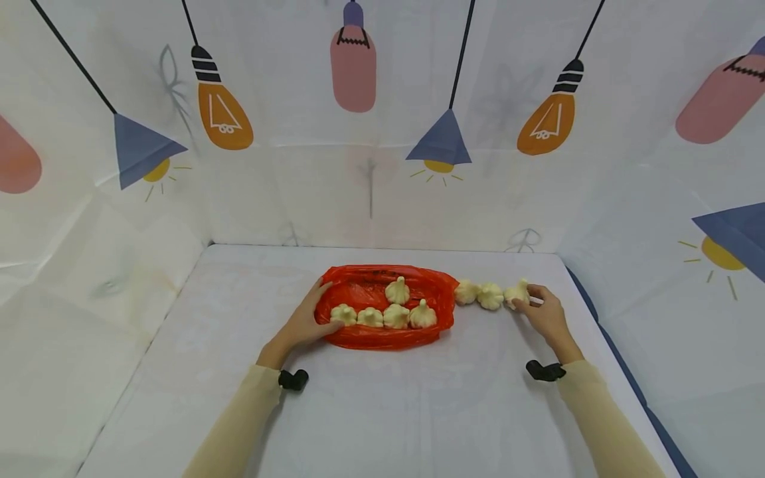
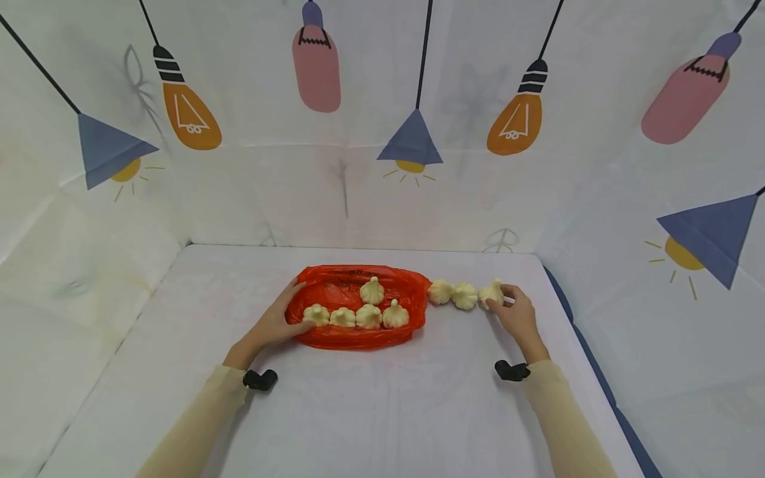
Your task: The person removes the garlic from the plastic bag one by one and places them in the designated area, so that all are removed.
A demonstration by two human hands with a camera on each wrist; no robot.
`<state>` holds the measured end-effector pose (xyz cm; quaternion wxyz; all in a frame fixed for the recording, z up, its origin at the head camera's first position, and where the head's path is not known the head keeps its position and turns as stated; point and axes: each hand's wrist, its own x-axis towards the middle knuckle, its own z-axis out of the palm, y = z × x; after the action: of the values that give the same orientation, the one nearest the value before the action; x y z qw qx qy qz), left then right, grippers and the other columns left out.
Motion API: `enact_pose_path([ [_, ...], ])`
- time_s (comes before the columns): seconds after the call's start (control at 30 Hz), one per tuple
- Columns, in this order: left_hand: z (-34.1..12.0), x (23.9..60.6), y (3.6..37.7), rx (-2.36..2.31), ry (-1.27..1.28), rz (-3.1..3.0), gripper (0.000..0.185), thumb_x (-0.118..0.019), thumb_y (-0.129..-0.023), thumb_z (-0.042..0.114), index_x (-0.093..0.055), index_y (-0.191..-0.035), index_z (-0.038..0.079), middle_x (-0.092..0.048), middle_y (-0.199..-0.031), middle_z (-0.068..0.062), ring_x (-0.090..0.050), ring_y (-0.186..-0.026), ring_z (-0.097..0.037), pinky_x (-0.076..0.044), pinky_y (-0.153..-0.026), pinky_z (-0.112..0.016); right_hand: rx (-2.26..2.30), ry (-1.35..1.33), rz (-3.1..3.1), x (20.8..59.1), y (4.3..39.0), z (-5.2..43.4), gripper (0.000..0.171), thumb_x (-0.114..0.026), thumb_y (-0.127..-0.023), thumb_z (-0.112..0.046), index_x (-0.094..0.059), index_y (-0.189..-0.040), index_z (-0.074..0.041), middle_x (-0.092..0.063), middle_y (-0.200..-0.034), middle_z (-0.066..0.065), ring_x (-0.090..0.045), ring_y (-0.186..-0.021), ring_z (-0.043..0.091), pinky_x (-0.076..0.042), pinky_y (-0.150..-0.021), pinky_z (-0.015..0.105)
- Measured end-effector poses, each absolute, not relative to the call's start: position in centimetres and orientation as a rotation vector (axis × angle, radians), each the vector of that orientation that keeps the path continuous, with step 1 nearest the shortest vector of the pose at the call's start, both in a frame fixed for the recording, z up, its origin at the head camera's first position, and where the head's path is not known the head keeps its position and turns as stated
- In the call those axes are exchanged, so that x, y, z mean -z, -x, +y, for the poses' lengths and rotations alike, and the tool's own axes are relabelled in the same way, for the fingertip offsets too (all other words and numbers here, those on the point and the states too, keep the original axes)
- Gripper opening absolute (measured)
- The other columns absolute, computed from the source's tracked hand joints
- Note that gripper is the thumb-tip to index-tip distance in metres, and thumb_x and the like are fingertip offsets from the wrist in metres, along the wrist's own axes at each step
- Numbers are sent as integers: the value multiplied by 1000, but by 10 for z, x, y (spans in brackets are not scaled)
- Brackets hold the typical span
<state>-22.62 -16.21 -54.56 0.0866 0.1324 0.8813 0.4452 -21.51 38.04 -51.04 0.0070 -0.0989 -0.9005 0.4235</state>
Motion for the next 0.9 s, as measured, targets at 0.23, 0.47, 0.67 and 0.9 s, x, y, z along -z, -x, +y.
enact_pose_path([
  [0.23,-161,547,227,-1317,-389,2623,101,-81,-83,50,-26,-164,22,-6,-175,-6,-14,-159,-38,-26,-120,-68,-1286,306,-2825,507,216,377,68,-67,-101,-32,-41,-150,7,-43,-151,35,-54,-130,53,-55,-83,20],
  [0.47,-161,546,226,-1329,-383,2613,100,-81,-84,47,-26,-163,21,-6,-175,-6,-14,-159,-38,-26,-120,-68,-1248,299,-2843,507,217,377,66,-66,-101,-31,-41,-150,6,-43,-151,36,-55,-130,53,-58,-87,29],
  [0.67,-161,546,226,-1327,-392,2623,100,-81,-84,46,-27,-163,20,-6,-175,-7,-14,-159,-38,-25,-121,-68,-1258,262,-2856,504,218,377,65,-65,-102,-30,-40,-151,5,-43,-151,37,-53,-131,54,-57,-92,34],
  [0.9,-162,545,226,-1312,-389,2627,100,-81,-84,47,-27,-163,21,-6,-175,-7,-14,-159,-39,-26,-120,-68,-1287,270,-2875,499,218,377,67,-64,-102,-31,-37,-153,4,-39,-153,38,-47,-136,55,-51,-104,58],
])
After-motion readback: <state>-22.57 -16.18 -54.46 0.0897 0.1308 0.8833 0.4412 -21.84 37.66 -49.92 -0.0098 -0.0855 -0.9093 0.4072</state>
